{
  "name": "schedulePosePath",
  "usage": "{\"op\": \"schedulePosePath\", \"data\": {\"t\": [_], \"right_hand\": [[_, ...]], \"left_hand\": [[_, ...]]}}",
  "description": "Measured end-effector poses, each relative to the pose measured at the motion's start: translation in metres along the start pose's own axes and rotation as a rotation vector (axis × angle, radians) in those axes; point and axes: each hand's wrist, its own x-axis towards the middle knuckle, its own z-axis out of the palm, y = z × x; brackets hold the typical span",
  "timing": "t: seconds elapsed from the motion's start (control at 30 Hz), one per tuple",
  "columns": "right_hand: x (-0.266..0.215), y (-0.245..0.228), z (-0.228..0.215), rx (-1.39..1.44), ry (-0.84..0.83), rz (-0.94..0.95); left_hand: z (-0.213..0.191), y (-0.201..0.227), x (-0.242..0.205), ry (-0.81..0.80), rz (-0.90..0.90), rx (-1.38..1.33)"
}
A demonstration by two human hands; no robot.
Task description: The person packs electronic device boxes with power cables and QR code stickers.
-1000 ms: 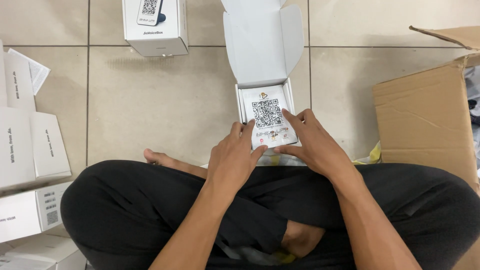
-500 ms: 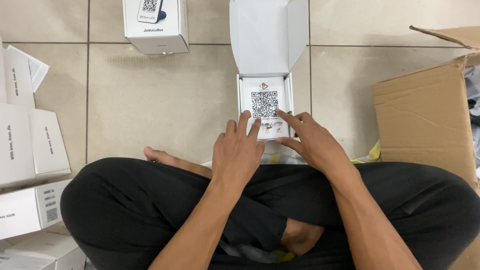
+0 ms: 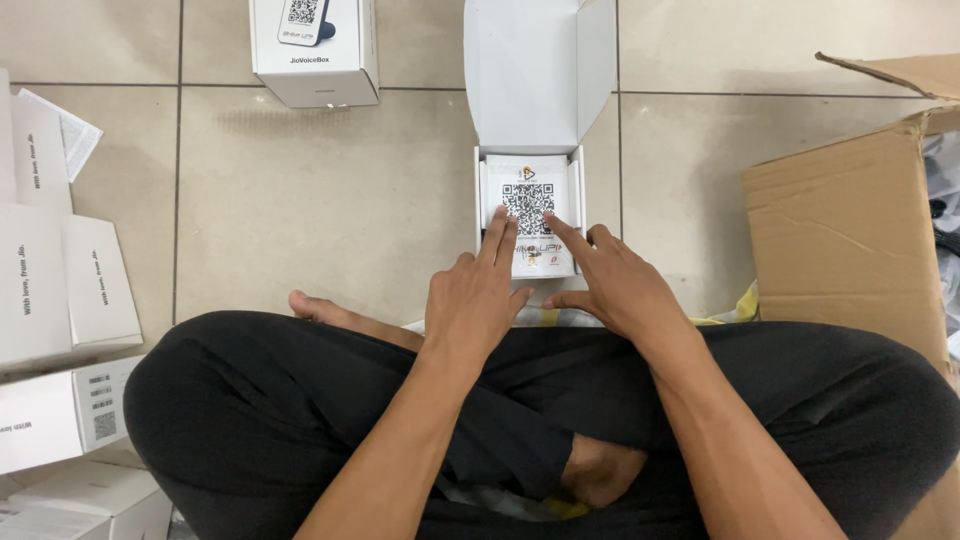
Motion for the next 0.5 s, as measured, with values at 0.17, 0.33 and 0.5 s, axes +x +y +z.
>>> {"op": "schedulePosePath", "data": {"t": [0.17,0.33,0.5], "right_hand": [[-0.001,0.001,0.002,-0.013,0.007,0.006],[-0.004,-0.005,-0.014,0.022,0.025,0.006],[0.003,0.004,-0.044,0.37,0.242,0.096]], "left_hand": [[0.003,-0.004,-0.002,0.056,0.018,-0.022],[-0.008,-0.005,-0.003,0.062,0.019,-0.054],[-0.056,-0.007,0.002,0.22,-0.153,-0.447]]}}
